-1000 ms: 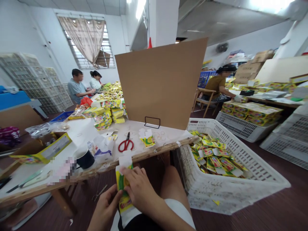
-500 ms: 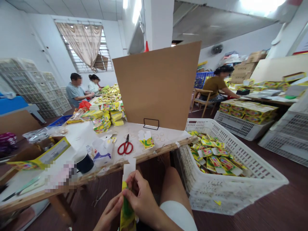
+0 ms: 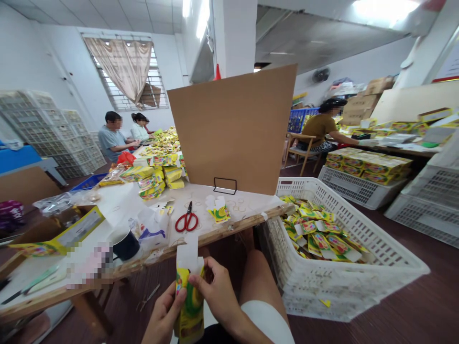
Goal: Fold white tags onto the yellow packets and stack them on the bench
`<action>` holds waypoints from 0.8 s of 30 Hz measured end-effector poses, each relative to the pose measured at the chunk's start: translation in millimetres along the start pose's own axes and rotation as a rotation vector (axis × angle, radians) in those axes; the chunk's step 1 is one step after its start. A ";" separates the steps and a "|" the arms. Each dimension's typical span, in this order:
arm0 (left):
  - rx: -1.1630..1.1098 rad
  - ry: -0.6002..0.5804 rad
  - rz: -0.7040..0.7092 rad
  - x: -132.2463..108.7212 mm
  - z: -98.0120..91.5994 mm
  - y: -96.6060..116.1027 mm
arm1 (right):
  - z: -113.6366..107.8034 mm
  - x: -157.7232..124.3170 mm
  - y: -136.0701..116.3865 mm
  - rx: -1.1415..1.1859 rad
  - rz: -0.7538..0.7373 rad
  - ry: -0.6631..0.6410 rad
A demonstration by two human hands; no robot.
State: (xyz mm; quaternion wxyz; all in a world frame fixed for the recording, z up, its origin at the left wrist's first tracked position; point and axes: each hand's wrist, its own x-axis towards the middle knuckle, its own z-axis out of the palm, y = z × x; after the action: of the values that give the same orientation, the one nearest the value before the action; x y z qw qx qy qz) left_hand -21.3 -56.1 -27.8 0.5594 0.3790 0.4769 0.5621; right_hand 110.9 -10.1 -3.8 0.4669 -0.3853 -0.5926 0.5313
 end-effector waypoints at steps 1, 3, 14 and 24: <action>0.033 -0.004 0.010 -0.3 1.0 1.5 | -0.3 -0.4 1.5 -0.001 0.002 0.014; 0.086 -0.003 0.032 -0.8 1.7 4.3 | -1.3 -1.9 3.8 -0.023 -0.005 0.022; 0.143 0.017 0.046 0.4 -2.4 8.7 | 0.0 -10.0 2.2 -0.238 -0.098 -0.008; 0.209 0.109 0.155 -3.1 -2.6 13.7 | -1.9 -11.6 3.9 -0.153 -0.086 0.073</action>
State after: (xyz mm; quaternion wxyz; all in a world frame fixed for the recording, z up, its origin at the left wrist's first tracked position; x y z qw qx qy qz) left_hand -27.2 -58.4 -14.9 0.4449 0.4397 0.5320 0.5707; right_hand 115.7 -20.1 -9.4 0.4799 -0.4132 -0.6301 0.4493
